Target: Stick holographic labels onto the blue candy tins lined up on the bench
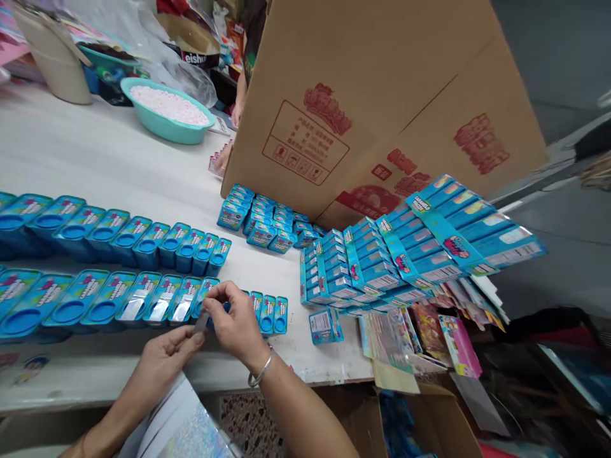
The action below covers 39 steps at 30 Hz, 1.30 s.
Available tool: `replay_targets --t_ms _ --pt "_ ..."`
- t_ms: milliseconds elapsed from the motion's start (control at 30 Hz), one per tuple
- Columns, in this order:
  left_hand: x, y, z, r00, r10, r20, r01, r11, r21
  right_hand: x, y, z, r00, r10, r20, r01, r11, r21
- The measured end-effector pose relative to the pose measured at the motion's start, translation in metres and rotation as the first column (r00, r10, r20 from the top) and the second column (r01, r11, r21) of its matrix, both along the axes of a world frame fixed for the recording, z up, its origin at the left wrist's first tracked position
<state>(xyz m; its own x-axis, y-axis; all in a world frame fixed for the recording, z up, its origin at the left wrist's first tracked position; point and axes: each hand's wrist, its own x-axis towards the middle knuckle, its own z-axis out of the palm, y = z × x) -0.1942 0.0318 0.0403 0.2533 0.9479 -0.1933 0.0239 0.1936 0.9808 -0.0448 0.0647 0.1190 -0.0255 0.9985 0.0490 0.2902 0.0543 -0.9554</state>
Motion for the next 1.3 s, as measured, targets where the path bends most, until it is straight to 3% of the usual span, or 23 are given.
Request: replay_targets --t_ms 200,400,533,667,833,967,1067,1167,1233,1300 --pt "0.009 0.004 0.002 0.991 0.129 -0.039 -0.132 0.988 -0.076 0.001 0.007 -0.015 0.975 -0.129 0.182 0.101 0.982 0.157" --pt "0.014 0.003 -0.013 0.973 0.228 -0.038 -0.232 0.960 -0.157 -0.002 0.012 -0.025 0.909 -0.152 0.387 0.025 0.949 0.315" --pt "0.018 0.003 -0.014 0.944 0.318 -0.087 -0.328 0.930 -0.165 -0.001 0.016 -0.027 0.878 -0.089 0.471 -0.043 0.964 0.262" --pt "0.018 0.006 -0.023 0.939 0.316 -0.137 -0.335 0.931 -0.146 0.004 0.025 -0.026 0.883 -0.048 0.467 -0.030 0.987 0.158" --pt "0.017 0.011 -0.039 0.945 0.262 -0.195 -0.279 0.958 -0.063 0.005 0.037 -0.025 0.870 0.042 0.491 -0.093 0.993 0.079" --pt "0.005 0.001 -0.033 0.964 0.190 -0.185 -0.194 0.981 -0.002 0.003 0.042 -0.028 0.880 0.012 0.474 -0.076 0.990 0.116" --pt "-0.016 -0.017 -0.017 0.982 0.045 -0.183 -0.032 0.997 0.072 0.021 0.031 -0.013 0.952 -0.015 0.307 -0.030 0.989 0.143" --pt "-0.035 -0.036 -0.001 0.958 -0.121 -0.261 0.169 0.971 0.168 0.052 -0.009 0.025 0.990 -0.017 0.137 -0.001 0.991 0.133" --pt "-0.039 -0.045 0.008 0.935 -0.173 -0.311 0.245 0.946 0.213 0.067 -0.049 0.052 0.973 0.116 0.198 -0.130 0.990 0.058" --pt "-0.034 -0.050 0.014 0.929 -0.156 -0.337 0.254 0.929 0.270 0.071 -0.091 0.069 0.879 0.242 0.410 -0.264 0.965 -0.003"
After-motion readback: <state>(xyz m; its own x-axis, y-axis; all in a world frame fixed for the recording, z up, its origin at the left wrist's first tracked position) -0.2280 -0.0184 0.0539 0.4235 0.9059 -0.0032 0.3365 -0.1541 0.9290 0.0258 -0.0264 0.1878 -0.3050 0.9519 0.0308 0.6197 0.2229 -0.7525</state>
